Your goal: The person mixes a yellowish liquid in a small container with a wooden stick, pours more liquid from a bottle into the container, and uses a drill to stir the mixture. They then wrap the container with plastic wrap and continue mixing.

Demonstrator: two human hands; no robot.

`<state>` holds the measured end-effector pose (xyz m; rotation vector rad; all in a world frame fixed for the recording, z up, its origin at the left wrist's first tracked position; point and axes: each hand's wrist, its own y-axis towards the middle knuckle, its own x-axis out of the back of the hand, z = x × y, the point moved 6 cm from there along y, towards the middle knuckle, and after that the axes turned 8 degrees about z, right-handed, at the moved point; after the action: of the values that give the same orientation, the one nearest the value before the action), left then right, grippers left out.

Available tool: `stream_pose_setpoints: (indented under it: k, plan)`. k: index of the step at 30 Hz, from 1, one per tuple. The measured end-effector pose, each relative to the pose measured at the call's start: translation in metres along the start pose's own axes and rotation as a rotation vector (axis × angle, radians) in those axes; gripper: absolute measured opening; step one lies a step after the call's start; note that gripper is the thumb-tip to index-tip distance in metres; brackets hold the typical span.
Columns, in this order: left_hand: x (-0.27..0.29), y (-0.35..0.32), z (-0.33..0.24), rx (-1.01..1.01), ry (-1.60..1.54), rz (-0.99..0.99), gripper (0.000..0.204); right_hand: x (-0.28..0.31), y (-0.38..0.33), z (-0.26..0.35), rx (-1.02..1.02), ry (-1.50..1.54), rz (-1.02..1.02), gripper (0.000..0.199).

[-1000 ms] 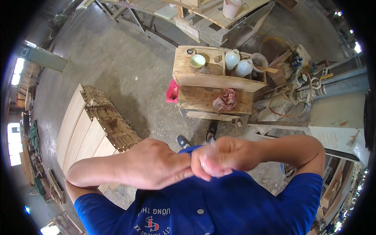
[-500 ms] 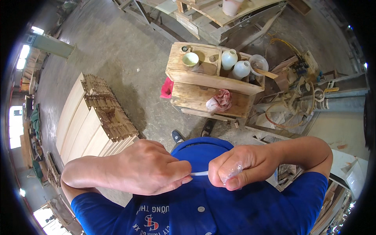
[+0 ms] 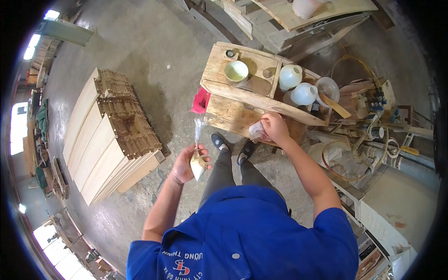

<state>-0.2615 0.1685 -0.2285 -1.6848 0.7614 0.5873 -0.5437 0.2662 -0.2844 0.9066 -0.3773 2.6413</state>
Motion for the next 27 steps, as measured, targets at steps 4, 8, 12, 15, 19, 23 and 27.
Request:
stream_pose_setpoints:
  k: [4,8,12,15,19,23,27]
  plan:
    - [0.016,0.025,0.016,-0.042,0.076,-0.076,0.034,-0.063,0.038,-0.041,-0.044,-0.684,0.141,0.025]
    - [0.036,0.055,-0.004,-0.138,0.308,-0.052,0.033,-0.100,0.067,-0.073,-0.145,-0.892,0.280,0.023]
    - [0.029,0.081,-0.046,-0.287,0.436,-0.071,0.023,-0.110,0.081,-0.077,0.004,-0.922,0.285,0.011]
    - [0.031,0.105,-0.084,-0.453,0.645,-0.142,0.022,-0.110,0.087,-0.079,-0.004,-0.929,0.267,0.010]
    - [0.026,0.129,-0.121,-0.592,0.701,-0.201,0.023,-0.107,0.085,-0.073,0.003,-0.878,0.237,0.009]
    - [0.007,0.151,-0.137,-0.625,0.803,-0.208,0.020,-0.109,0.079,-0.072,-0.076,-0.837,0.155,0.014]
    - [0.008,0.159,-0.136,-0.582,0.793,-0.216,0.016,-0.112,0.075,-0.068,-0.132,-0.824,0.150,0.020]
